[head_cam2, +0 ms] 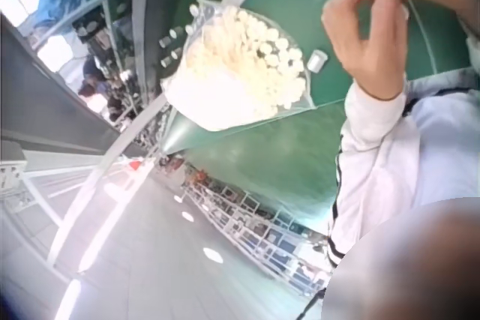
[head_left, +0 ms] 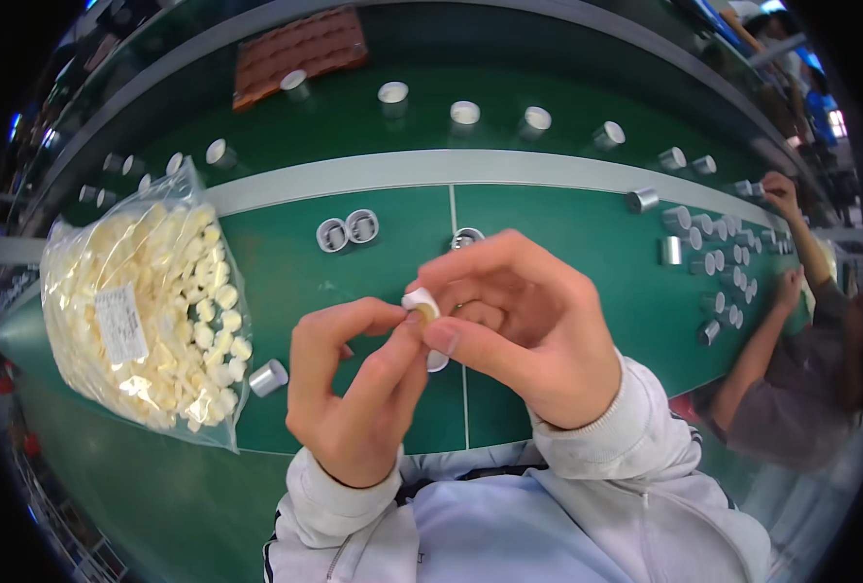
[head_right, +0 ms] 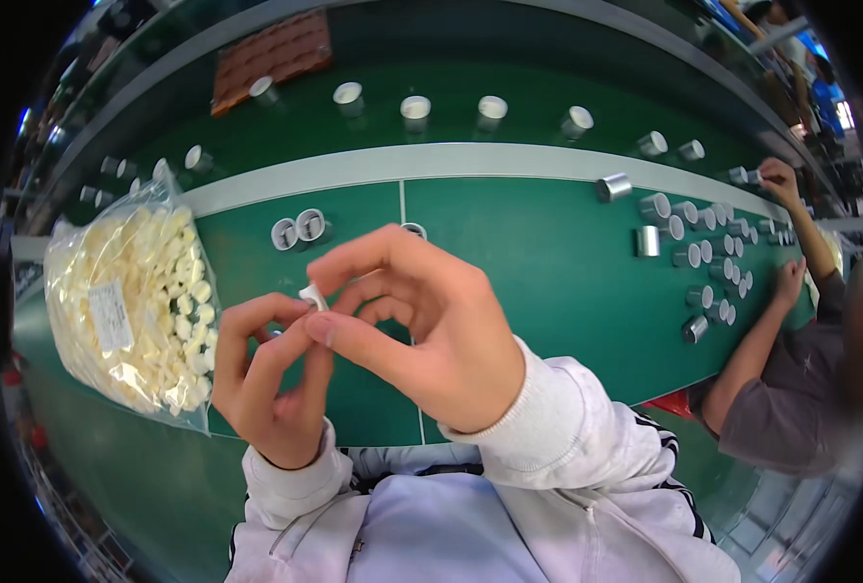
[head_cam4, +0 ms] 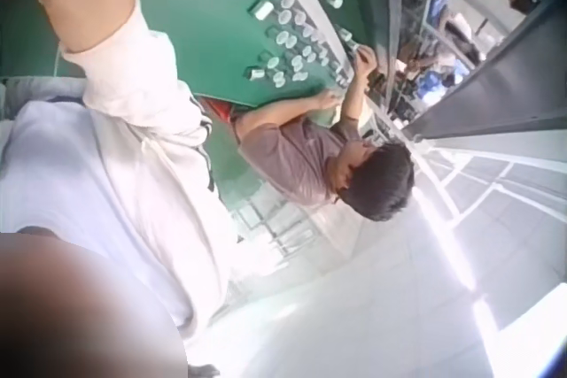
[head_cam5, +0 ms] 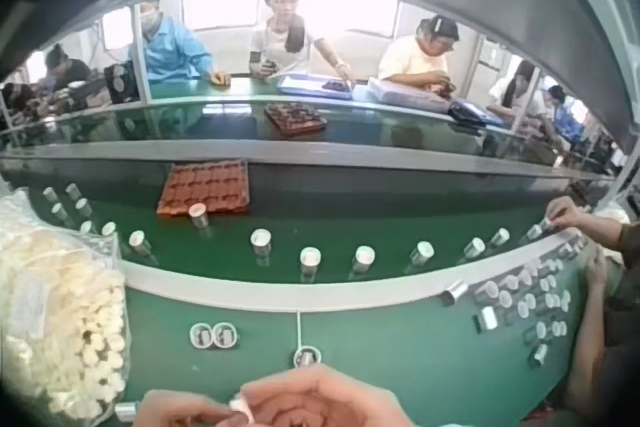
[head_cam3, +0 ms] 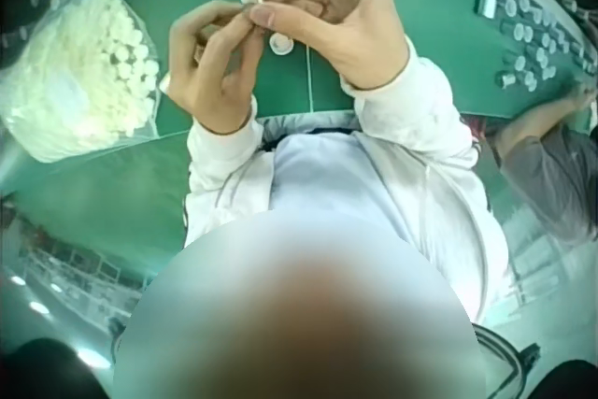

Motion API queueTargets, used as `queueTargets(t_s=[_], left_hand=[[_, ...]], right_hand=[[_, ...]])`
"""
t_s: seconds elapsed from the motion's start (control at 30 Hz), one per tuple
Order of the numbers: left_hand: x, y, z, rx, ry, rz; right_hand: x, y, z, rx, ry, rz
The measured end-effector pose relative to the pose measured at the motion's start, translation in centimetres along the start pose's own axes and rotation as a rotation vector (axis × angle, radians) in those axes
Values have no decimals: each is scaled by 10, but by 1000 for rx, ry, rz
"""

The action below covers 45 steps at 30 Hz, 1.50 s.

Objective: The person picks up a white plastic component and a silver metal cylinder, then presses the component into the cylinder. After assembling the unit, they place it on the green work surface and repeat the process.

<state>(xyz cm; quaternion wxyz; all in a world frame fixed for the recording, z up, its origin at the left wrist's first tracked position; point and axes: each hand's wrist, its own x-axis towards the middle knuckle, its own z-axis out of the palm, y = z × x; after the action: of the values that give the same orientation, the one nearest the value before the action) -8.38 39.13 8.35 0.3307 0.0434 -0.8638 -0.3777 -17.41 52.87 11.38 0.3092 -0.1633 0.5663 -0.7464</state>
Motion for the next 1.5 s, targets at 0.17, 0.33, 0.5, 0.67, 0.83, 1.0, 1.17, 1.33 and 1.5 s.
queueTargets(t_s=[0.17, 0.33, 0.5, 0.67, 0.83, 1.0, 1.17, 1.33, 1.5], left_hand=[[6, -4, -2, 57, -167, 96], [23, -33, -9, 97, -199, -66], [24, -87, -1, 210, -195, -191], [25, -102, 12, 147, -210, -266], [27, -72, 2, -91, -147, -319], [13, -16, -24, -323, -213, -319], [7, 5, -36, -191, -188, -183], [5, 11, -38, -140, -165, -148], [2, 10, -40, -137, -121, -133]], right_hand=[[-1, 7, -24, 198, -92, 256], [-8, 8, -41, 164, -7, 144], [-12, 4, -52, 144, -50, 44], [-10, 9, -42, 172, -171, 67], [1, -7, -32, -142, -240, -78], [16, -23, -11, -831, -302, -560], [21, -19, 0, -914, -336, -736], [21, -29, 12, -1008, -346, -795], [14, -22, 20, -1064, -305, -816]])
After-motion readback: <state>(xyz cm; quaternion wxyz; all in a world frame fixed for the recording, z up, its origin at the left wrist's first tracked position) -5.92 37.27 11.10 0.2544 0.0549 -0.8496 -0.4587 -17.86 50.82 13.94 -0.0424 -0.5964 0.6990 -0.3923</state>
